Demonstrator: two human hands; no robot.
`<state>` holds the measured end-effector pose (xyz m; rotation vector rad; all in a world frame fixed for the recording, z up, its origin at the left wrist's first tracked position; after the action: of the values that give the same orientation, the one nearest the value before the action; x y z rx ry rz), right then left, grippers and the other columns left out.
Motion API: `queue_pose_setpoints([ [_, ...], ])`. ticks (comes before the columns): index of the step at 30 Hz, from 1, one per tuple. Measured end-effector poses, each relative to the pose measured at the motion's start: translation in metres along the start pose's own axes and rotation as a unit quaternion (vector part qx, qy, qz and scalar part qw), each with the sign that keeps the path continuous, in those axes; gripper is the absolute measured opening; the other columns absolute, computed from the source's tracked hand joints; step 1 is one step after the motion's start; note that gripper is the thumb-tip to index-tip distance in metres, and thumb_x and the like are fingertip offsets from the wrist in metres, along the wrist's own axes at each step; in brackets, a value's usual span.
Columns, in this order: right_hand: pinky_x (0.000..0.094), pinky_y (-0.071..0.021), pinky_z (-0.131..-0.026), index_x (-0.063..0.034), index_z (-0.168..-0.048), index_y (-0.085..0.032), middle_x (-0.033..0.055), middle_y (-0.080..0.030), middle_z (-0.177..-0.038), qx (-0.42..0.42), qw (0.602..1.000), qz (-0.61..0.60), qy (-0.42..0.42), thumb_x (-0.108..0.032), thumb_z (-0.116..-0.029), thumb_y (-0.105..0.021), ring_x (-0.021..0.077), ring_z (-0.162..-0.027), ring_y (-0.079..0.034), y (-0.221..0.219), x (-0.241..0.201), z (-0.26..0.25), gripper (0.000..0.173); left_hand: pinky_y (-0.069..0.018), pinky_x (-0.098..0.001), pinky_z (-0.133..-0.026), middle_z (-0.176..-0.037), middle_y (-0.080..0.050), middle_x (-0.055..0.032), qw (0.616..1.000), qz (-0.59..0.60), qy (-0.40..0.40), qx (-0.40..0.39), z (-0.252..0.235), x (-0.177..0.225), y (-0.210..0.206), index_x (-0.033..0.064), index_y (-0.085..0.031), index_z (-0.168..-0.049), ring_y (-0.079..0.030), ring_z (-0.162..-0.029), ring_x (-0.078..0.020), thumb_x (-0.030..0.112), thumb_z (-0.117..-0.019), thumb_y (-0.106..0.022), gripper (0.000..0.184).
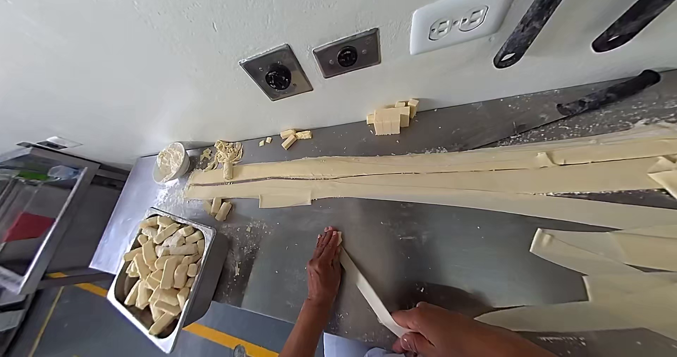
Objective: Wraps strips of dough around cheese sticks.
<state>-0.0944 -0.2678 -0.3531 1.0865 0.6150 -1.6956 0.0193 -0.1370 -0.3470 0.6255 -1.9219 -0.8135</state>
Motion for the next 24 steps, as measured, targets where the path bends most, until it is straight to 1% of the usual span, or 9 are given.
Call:
queue_pose_setpoints([
  [2,0.0476,-0.0514,-0.088,0.0056,-0.115,-0.062,0.0207,-0.071,-0.105,0.013,0.999,-0.035,-0.004,-0.019,-0.11,-0.048,0.0299,-0.097,-0.069,0.003,0.006,0.003,0.029,-0.0519,-0.0521,-0.104,-0.121,-0.07,-0.0263,0.999,0.006,-0.04,-0.034,0.005,0.007,-0.003,-0.0104,-0.073,-0.113,-0.067,-0.116,-0.0433,-0.001,-0.0933,-0.055,0.028],
  [5,0.0436,-0.0524,-0.09,0.0042,-0.114,-0.063,0.0169,-0.072,-0.106,0.028,0.997,-0.074,-0.01,-0.02,-0.1098,-0.048,0.0246,-0.098,-0.07,0.005,0.011,0.006,0.028,-0.0577,-0.0461,-0.095,-0.116,-0.073,-0.0238,0.999,0.027,-0.011,-0.04,0.004,-0.002,0.006,-0.0121,-0.07,-0.117,-0.073,-0.107,-0.0365,0.0,-0.0934,-0.057,0.03],
  [7,0.0434,-0.0523,-0.09,0.0041,-0.113,-0.062,0.0169,-0.072,-0.107,0.028,0.996,-0.08,-0.008,-0.02,-0.1098,-0.048,0.0241,-0.099,-0.07,0.006,0.01,0.006,0.028,-0.0521,-0.0547,-0.102,-0.122,-0.069,-0.0282,0.999,0.022,0.012,-0.02,0.005,-0.008,0.003,-0.0167,-0.064,-0.123,-0.069,-0.113,-0.044,0.006,-0.0902,-0.064,0.04],
  [11,0.0432,-0.0498,-0.079,0.0036,-0.11,-0.061,0.0166,-0.069,-0.096,0.016,0.998,-0.066,-0.003,-0.024,-0.1093,-0.05,0.0239,-0.087,-0.065,0.004,0.011,0.001,0.029,-0.0559,-0.0497,-0.099,-0.112,-0.073,-0.0254,0.998,0.054,0.014,0.011,0.0,-0.001,0.0,-0.0099,-0.075,-0.106,-0.072,-0.108,-0.0402,0.002,-0.0856,-0.069,0.024],
  [13,0.0454,-0.0458,-0.072,0.0035,-0.105,-0.059,0.0162,-0.059,-0.084,0.011,0.999,-0.042,-0.024,-0.025,-0.1089,-0.052,0.0266,-0.077,-0.058,0.002,0.018,0.001,0.03,-0.0567,-0.0493,-0.097,-0.111,-0.073,-0.0276,0.998,0.04,0.024,0.034,-0.004,-0.003,0.005,-0.0089,-0.077,-0.1,-0.072,-0.107,-0.0423,-0.005,-0.0855,-0.065,0.019],
  [18,0.0466,-0.0442,-0.07,0.0043,-0.101,-0.059,0.0177,-0.055,-0.08,-0.008,1.0,-0.008,-0.02,-0.024,-0.1095,-0.05,0.029,-0.075,-0.056,0.001,0.018,0.003,0.031,-0.0554,-0.0464,-0.1,-0.119,-0.071,-0.0258,0.997,0.029,-0.047,-0.057,0.003,0.012,-0.001,-0.0104,-0.074,-0.111,-0.069,-0.114,-0.04,-0.006,-0.0913,-0.054,0.028],
  [20,0.0451,-0.0438,-0.069,0.0034,-0.099,-0.059,0.0161,-0.056,-0.08,-0.007,1.0,-0.013,0.006,-0.023,-0.1098,-0.049,0.0272,-0.075,-0.056,0.0,0.01,-0.002,0.03,-0.057,-0.0447,-0.097,-0.117,-0.072,-0.0253,0.998,0.055,-0.008,-0.042,0.0,-0.001,0.005,-0.0132,-0.07,-0.116,-0.072,-0.109,-0.0362,-0.002,-0.092,-0.058,0.029],
  [22,0.0436,-0.0456,-0.072,0.004,-0.101,-0.061,0.0163,-0.061,-0.086,0.0,0.999,-0.032,0.023,-0.021,-0.1099,-0.048,0.025,-0.078,-0.059,0.002,0.001,-0.006,0.03,-0.0495,-0.053,-0.106,-0.125,-0.067,-0.0289,0.998,0.044,0.017,-0.041,0.0,-0.007,0.0,-0.0166,-0.063,-0.125,-0.067,-0.118,-0.0422,0.01,-0.0898,-0.066,0.045],
  [24,0.0429,-0.0489,-0.078,0.0052,-0.106,-0.063,0.0175,-0.067,-0.095,0.012,0.998,-0.062,0.023,-0.02,-0.11,-0.047,0.0238,-0.085,-0.063,0.005,-0.003,-0.004,0.03,-0.0476,-0.0579,-0.107,-0.123,-0.068,-0.0283,0.999,0.032,-0.005,-0.043,0.002,0.0,-0.009,-0.0152,-0.066,-0.122,-0.066,-0.118,-0.0451,0.015,-0.0876,-0.069,0.046],
])
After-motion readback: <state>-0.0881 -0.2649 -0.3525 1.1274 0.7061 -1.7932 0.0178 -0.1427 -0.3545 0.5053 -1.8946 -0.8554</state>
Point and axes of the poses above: each hand's wrist, its own z-axis away from the middle knuckle, its own y-axis out of the back of the hand, x = y × z, the point moved 10 cm from there along -z, towards the middle knuckle
